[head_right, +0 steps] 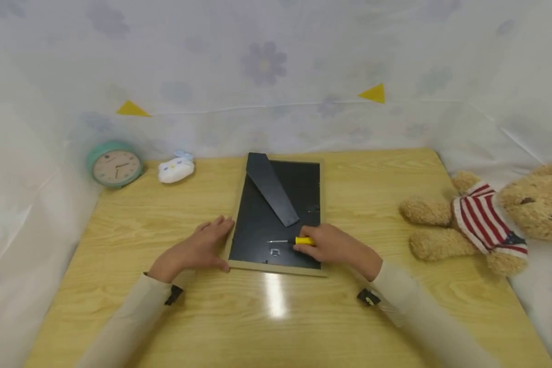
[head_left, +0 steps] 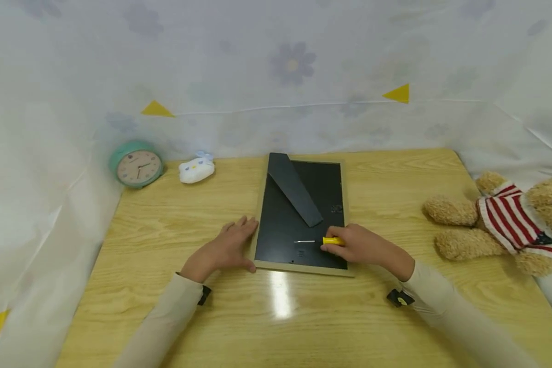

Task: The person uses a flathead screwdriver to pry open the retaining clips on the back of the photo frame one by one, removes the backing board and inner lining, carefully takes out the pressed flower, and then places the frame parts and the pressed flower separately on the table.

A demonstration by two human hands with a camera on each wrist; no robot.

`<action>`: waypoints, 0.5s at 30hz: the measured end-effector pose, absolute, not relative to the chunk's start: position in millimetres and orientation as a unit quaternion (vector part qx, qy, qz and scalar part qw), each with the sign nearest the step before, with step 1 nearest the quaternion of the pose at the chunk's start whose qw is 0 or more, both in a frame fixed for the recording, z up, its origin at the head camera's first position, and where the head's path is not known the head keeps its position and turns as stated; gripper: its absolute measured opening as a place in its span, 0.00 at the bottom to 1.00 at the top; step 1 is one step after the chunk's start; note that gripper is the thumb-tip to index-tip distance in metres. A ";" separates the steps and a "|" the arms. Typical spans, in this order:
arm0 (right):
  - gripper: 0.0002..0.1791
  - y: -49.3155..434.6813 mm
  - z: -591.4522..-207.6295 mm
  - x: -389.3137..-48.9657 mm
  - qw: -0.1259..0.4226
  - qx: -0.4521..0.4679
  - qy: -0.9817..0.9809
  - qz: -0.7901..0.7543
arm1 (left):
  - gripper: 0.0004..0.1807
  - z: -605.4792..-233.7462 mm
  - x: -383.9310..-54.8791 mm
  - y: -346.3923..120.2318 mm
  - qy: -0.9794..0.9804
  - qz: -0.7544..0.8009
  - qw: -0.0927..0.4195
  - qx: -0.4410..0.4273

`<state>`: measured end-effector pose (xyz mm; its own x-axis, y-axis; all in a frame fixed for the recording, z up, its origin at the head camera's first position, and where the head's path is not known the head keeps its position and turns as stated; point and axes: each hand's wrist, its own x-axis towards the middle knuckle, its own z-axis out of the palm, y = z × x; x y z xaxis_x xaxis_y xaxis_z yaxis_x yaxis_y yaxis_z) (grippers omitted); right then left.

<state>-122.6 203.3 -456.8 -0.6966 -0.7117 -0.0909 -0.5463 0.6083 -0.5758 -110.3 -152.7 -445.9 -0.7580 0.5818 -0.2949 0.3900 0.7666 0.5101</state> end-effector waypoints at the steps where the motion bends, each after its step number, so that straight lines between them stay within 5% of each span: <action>1: 0.12 201.7 -457.5 -119.2 0.165 -0.361 0.876 -0.274 | 0.62 -445.5 -111.3 -154.4 0.914 0.214 0.220 0.267; 9: 0.13 189.1 -462.9 -101.7 0.157 -0.383 0.868 -0.276 | 0.58 -443.5 -113.5 -158.1 0.913 0.214 0.221 0.266; 15: 0.12 181.3 -467.3 -86.6 0.205 -0.374 0.846 -0.320 | 0.53 -441.5 -112.0 -158.1 0.916 0.200 0.204 0.282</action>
<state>-86.6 181.3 -467.3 -0.6359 -0.7645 -0.1062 -0.5024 0.5144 -0.6950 -112.0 -158.1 -441.5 -0.7582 0.5976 -0.2608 0.4343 0.7612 0.4816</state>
